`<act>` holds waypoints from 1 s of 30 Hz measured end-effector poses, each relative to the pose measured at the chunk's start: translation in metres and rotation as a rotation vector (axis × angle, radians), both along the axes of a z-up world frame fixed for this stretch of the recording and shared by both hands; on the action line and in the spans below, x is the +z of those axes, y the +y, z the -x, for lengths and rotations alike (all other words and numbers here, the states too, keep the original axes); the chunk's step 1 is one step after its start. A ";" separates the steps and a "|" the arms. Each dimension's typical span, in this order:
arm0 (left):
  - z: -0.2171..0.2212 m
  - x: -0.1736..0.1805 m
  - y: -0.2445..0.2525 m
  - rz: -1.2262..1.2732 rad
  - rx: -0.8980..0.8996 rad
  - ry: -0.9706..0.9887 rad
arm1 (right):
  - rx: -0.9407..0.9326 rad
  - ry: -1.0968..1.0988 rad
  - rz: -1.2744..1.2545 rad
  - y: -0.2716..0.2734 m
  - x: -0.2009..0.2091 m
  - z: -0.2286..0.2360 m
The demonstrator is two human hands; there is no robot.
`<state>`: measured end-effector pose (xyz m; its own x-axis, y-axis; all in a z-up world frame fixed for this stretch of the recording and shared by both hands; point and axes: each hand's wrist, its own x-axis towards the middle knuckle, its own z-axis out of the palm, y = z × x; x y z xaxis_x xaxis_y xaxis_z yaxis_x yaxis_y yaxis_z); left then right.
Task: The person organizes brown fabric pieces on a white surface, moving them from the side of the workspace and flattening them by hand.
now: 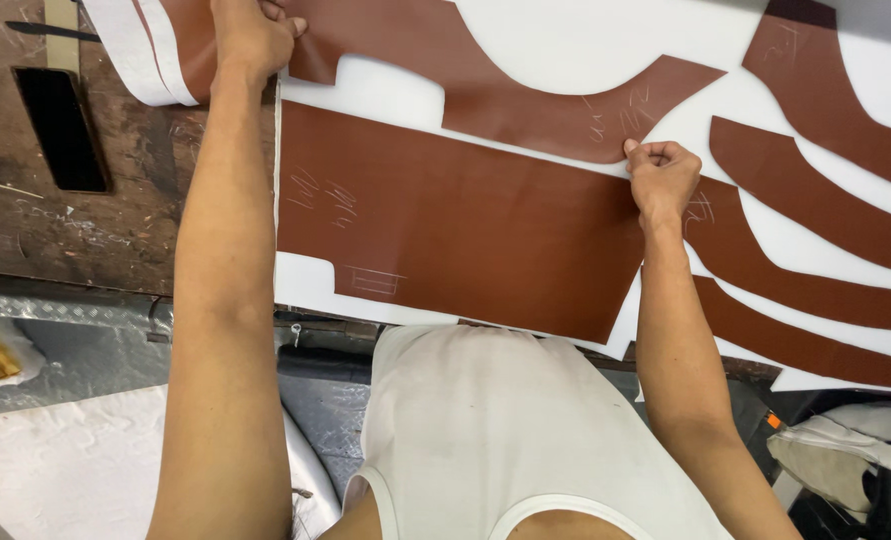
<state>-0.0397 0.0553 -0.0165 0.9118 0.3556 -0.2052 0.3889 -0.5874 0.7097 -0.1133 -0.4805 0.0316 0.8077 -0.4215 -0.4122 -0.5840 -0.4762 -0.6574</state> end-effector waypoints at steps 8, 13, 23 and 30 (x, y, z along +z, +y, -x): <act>0.011 -0.026 -0.008 -0.221 -0.064 -0.244 | 0.029 -0.036 0.015 0.003 0.003 0.003; 0.015 -0.020 -0.015 -0.241 -0.019 -0.277 | -0.002 0.021 -0.056 0.002 0.003 0.002; 0.061 -0.006 -0.194 -0.477 -0.732 -0.405 | -0.026 -0.022 -0.091 -0.001 0.000 0.002; 0.089 0.002 -0.211 -0.528 -0.792 -0.212 | 0.017 -0.040 -0.023 -0.001 0.002 0.001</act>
